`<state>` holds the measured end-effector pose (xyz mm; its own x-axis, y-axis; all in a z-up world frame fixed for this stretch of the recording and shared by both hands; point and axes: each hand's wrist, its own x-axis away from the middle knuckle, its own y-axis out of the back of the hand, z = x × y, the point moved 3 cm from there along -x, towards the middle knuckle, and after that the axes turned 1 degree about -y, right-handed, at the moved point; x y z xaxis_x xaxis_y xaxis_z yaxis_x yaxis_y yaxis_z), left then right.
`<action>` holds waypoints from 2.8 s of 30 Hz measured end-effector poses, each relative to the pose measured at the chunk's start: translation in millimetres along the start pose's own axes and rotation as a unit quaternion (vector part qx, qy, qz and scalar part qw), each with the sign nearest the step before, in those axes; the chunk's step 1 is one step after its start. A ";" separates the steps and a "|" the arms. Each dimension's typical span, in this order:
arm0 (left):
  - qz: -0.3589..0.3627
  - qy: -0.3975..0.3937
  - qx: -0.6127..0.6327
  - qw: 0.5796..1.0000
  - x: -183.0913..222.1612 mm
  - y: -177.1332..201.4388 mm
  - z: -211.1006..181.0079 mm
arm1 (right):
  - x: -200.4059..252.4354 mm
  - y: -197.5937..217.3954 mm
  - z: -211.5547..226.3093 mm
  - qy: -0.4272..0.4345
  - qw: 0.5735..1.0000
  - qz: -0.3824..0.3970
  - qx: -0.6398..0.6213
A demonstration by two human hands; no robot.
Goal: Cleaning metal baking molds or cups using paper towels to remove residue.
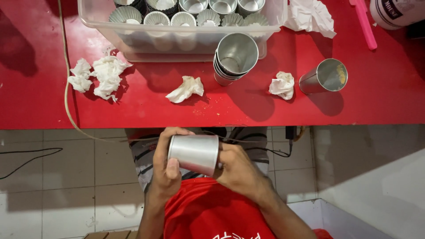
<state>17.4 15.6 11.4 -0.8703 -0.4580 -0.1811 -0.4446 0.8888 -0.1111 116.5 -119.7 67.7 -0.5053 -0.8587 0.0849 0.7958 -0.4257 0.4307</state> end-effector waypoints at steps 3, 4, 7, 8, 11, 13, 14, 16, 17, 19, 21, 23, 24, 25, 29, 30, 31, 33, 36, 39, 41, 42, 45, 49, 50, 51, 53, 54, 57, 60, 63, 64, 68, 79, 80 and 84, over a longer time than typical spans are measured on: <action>-0.016 -0.006 0.005 1.000 2.1 0.2 6.6 | -1.0 4.8 9.5 0.055 0.995 -0.079 0.025; -0.017 -0.006 0.005 1.000 2.3 -1.4 6.6 | 0.2 4.9 7.2 0.055 0.995 -0.078 0.025; -0.042 0.006 0.012 0.999 1.7 -2.4 4.9 | 2.1 9.7 6.6 0.061 0.993 -0.094 0.026; -0.051 -0.006 0.000 0.999 1.2 -2.7 2.4 | 3.0 11.2 9.0 0.062 0.997 -0.049 -0.014; -0.063 -0.023 -0.029 0.997 0.5 -4.3 -0.8 | 15.6 12.3 3.4 0.011 0.987 0.039 -0.154; -0.064 -0.028 -0.044 0.997 -1.3 -6.3 2.6 | 24.3 8.9 -7.4 -0.040 0.964 0.080 -0.250; -0.054 -0.053 -0.084 0.994 -1.2 -8.4 5.2 | 27.9 6.2 -14.1 -0.056 0.931 0.079 -0.353; -0.045 -0.078 -0.125 0.988 -1.5 -11.5 3.0 | 29.8 1.3 -28.7 -0.070 0.886 0.079 -0.452; -0.034 -0.083 -0.146 0.985 -2.2 -13.3 -2.3 | 28.2 -1.1 -36.0 -0.072 0.809 0.082 -0.577; -0.024 -0.088 -0.168 0.982 -4.0 -12.2 -3.3 | 20.4 -0.4 -36.3 -0.073 0.715 0.084 -0.690; -0.011 -0.114 -0.160 0.981 -5.8 -6.9 3.1 | 9.2 3.3 -27.5 -0.157 0.680 0.036 -0.715; -0.008 -0.125 -0.171 0.977 -6.3 -0.7 0.2 | 9.8 -3.3 -33.3 -0.163 0.678 0.030 -0.716; -0.005 -0.134 -0.182 0.974 -6.5 2.1 -1.2 | 10.3 -6.6 -36.8 -0.170 0.676 0.023 -0.717; -0.004 -0.135 -0.182 0.974 -8.9 2.2 -4.3 | 10.5 -11.9 -33.8 -0.169 0.676 0.023 -0.717; -0.019 -0.115 -0.210 0.971 -8.9 -5.8 -16.6 | 21.5 -6.8 -18.4 -0.068 0.857 0.010 -0.510; -0.020 -0.108 -0.217 0.970 -10.5 -10.6 -19.6 | 25.9 -0.5 -14.9 -0.068 0.883 0.022 -0.465; -0.020 -0.109 -0.217 0.970 -10.0 -10.3 -20.3 | 23.9 5.3 -13.7 -0.067 0.883 0.022 -0.464; 0.033 -0.122 -0.146 0.981 -7.8 -14.8 -21.6 | 22.8 13.8 -11.8 -0.114 0.767 0.060 -0.628; 0.073 -0.161 -0.144 0.974 -3.7 -13.3 -7.4 | 25.5 6.7 -53.9 -0.330 0.531 -0.007 -0.780; 0.074 -0.177 -0.127 0.973 1.6 -4.4 1.1 | 19.5 0.3 -51.2 -0.313 0.534 0.021 -0.785; 0.071 -0.153 -0.163 0.972 -2.1 -4.9 -12.5 | 15.6 -2.8 -45.1 -0.273 0.629 0.014 -0.728; 0.066 -0.127 -0.197 0.970 -3.4 -5.1 -18.3 | 13.5 -2.7 -41.6 -0.231 0.716 0.007 -0.658; 0.052 0.123 -0.145 0.980 -7.0 -11.4 -39.2 | 7.1 -8.4 -26.8 -0.092 0.844 -0.013 -0.528; -0.069 0.114 -0.025 0.991 -1.0 -22.6 -21.1 | 8.3 -13.9 -26.2 -0.068 0.857 0.010 -0.511; -0.077 0.048 -0.061 0.994 1.5 -22.7 -14.5 | 9.1 -15.4 -32.2 -0.121 0.797 0.001 -0.591; -0.086 -0.018 -0.096 0.992 4.6 -23.4 -8.2 | 10.2 -17.2 -37.4 -0.171 0.727 -0.008 -0.665; -0.066 -0.068 -0.118 0.988 4.7 -17.3 -2.5 | 16.3 -14.5 -52.8 -0.242 0.643 -0.022 -0.726; -0.051 -0.115 -0.144 0.982 6.1 -14.5 -1.6 | 20.3 -15.8 -60.1 -0.312 0.544 -0.030 -0.779; -0.087 -0.171 -0.200 0.961 4.2 -2.8 22.3 | 19.5 -13.0 -65.7 -0.268 0.602 0.001 -0.753; -0.189 -0.083 -0.281 0.937 -8.8 27.6 10.6 | 54.3 -4.2 -114.2 -0.135 0.662 0.026 -0.737; -0.250 -0.043 -0.106 0.962 -3.8 44.5 9.1 | 52.2 17.2 -89.1 -0.066 0.771 -0.144 -0.617; -0.251 -0.042 -0.106 0.961 -3.4 42.9 11.6 | 50.2 19.0 -87.8 -0.067 0.771 -0.143 -0.617; -0.235 0.090 0.180 0.951 1.2 32.8 34.5 | 50.8 25.1 -94.4 -0.098 0.777 -0.197 -0.590; -0.178 0.122 0.381 0.899 5.3 21.3 24.8 | 72.0 46.4 -72.2 -0.093 0.849 -0.331 -0.401; -0.154 0.121 0.413 0.890 4.5 18.2 23.8 | 72.0 47.7 -65.2 -0.091 0.863 -0.331 -0.370; -0.085 0.117 0.501 0.853 3.5 11.9 20.0 | 76.0 47.7 -53.3 -0.098 0.869 -0.342 -0.343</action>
<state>13.3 24.3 -10.2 -0.8824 -0.4578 0.1081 -0.2660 0.2961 -0.9173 133.9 -220.5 46.9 -0.9321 -0.3017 0.2002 0.2647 -0.9451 -0.1917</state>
